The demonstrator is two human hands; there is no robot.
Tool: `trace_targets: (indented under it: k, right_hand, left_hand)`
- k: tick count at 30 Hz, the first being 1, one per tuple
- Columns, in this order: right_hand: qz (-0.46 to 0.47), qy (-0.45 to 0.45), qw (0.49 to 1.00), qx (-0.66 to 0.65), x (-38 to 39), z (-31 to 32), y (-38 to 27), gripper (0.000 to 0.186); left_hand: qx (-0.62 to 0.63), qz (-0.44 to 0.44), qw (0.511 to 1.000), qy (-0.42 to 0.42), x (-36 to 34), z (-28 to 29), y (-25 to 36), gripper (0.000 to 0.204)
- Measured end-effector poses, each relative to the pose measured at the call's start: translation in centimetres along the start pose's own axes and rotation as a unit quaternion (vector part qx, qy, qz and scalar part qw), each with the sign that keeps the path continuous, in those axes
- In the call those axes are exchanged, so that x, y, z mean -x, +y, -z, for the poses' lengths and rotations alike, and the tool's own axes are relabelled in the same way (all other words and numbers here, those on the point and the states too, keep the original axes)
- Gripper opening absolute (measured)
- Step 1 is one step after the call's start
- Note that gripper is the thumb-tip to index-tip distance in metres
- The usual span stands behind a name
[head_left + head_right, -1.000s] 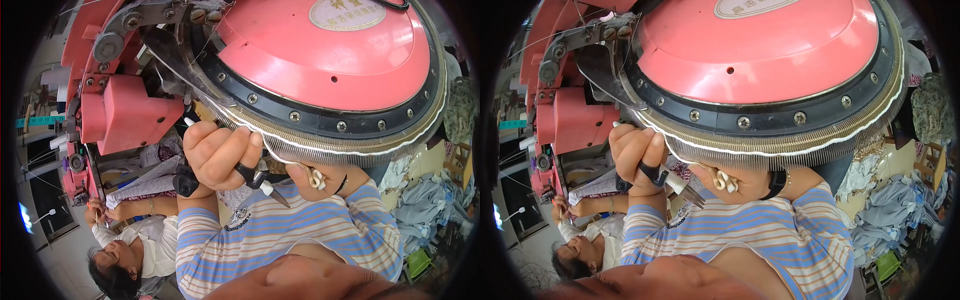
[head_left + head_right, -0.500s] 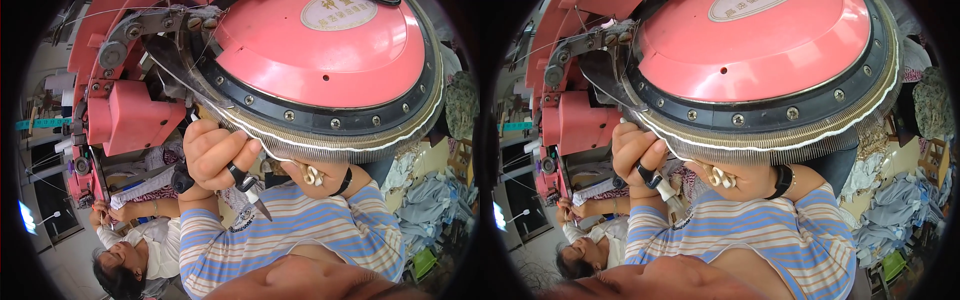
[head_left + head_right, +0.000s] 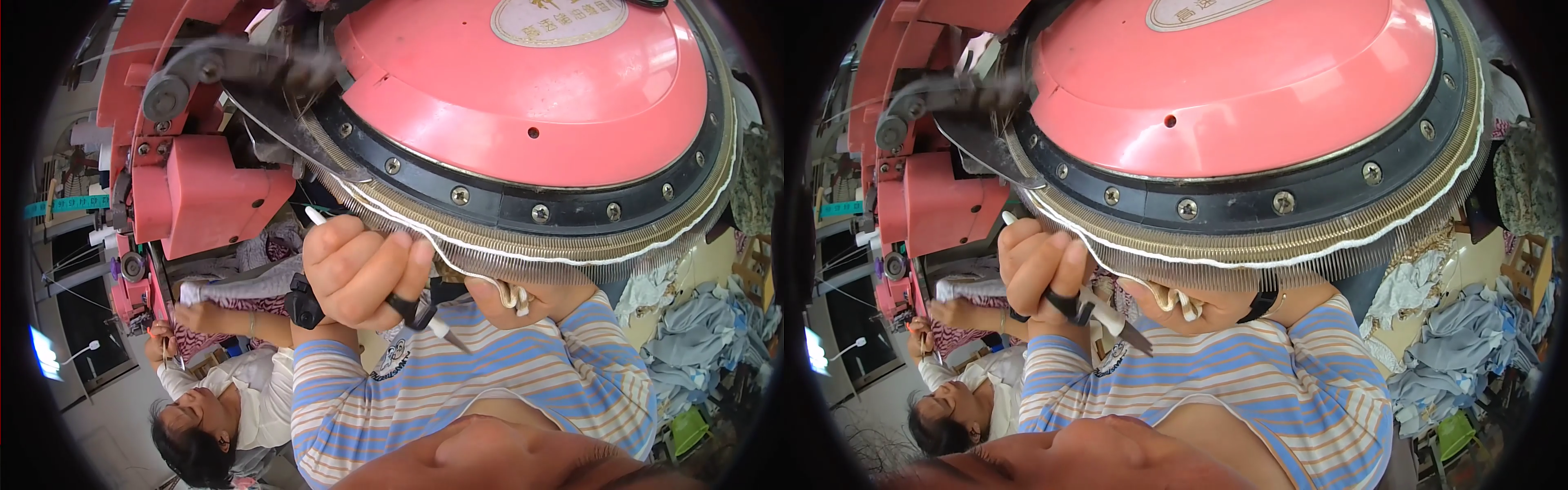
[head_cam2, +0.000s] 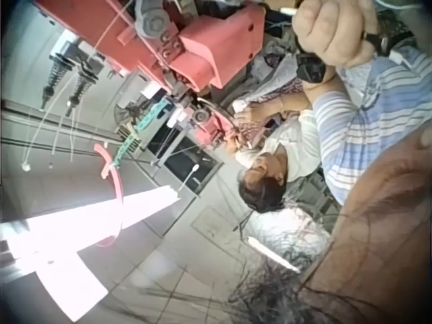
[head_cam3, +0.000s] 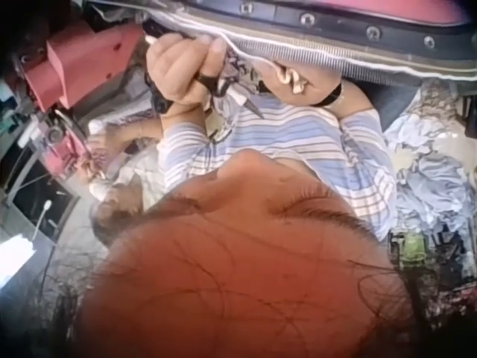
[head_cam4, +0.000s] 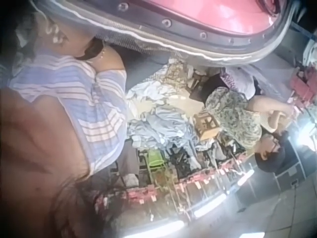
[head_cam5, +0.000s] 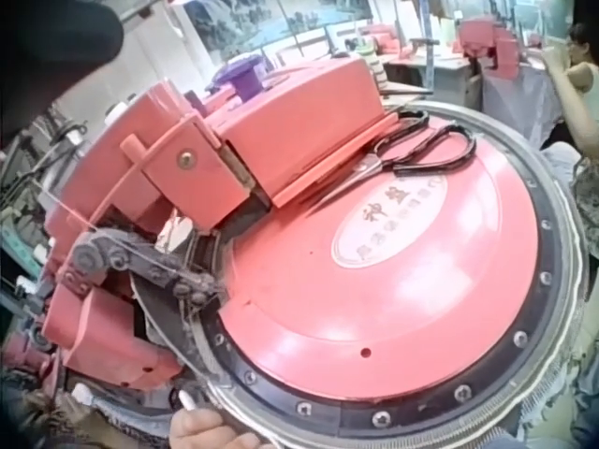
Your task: Operating a circular linking machine to join pieces of knitwear.
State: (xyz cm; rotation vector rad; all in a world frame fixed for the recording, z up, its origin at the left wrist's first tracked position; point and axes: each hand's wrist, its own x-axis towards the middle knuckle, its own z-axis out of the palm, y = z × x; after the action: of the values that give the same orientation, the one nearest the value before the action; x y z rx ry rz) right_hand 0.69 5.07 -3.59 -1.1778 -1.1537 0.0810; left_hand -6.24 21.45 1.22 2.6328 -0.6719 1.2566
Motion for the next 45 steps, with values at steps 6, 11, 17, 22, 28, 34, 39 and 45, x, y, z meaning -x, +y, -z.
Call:
trace_targets:
  k: [6,11,17,22,28,34,39,45]
  right_hand:
    - [0.025,0.001,1.000,0.000,0.7,-0.6,0.8,0.036]
    - [0.044,0.003,0.999,0.001,1.6,-1.1,1.3,0.035]
    - [0.069,0.006,0.998,0.001,1.8,-1.5,2.0,0.035]
    - [0.065,-0.021,0.997,-0.042,1.1,-0.4,1.7,0.030]
    - [0.027,0.018,0.996,-0.085,2.0,-1.8,1.9,0.030]
    - [-0.050,-0.087,0.995,0.002,-0.4,2.1,-0.7,0.037]
    - [-0.015,-0.023,0.998,0.053,1.3,2.9,-0.7,0.035]
    - [-0.153,0.005,0.929,0.338,8.6,7.1,-2.6,0.036]
  left_hand:
    - [-0.011,-0.011,0.999,0.040,-0.3,-0.7,-0.1,0.021]
    - [0.034,-0.059,0.994,0.081,-0.1,-1.0,-0.4,0.013]
    - [0.012,-0.064,0.996,0.065,-0.4,-1.3,-0.3,0.012]
    - [0.003,-0.082,0.993,0.080,-0.9,-1.7,-0.4,0.012]
    - [0.064,-0.086,0.992,0.072,0.0,-1.2,-0.4,0.013]
    - [0.037,0.003,0.999,0.026,0.0,-0.7,1.2,0.015]
    - [-0.007,-0.020,1.000,-0.005,-0.9,-0.9,2.1,0.017]
    - [-0.018,-0.071,0.997,0.028,-0.1,-1.5,1.0,0.023]
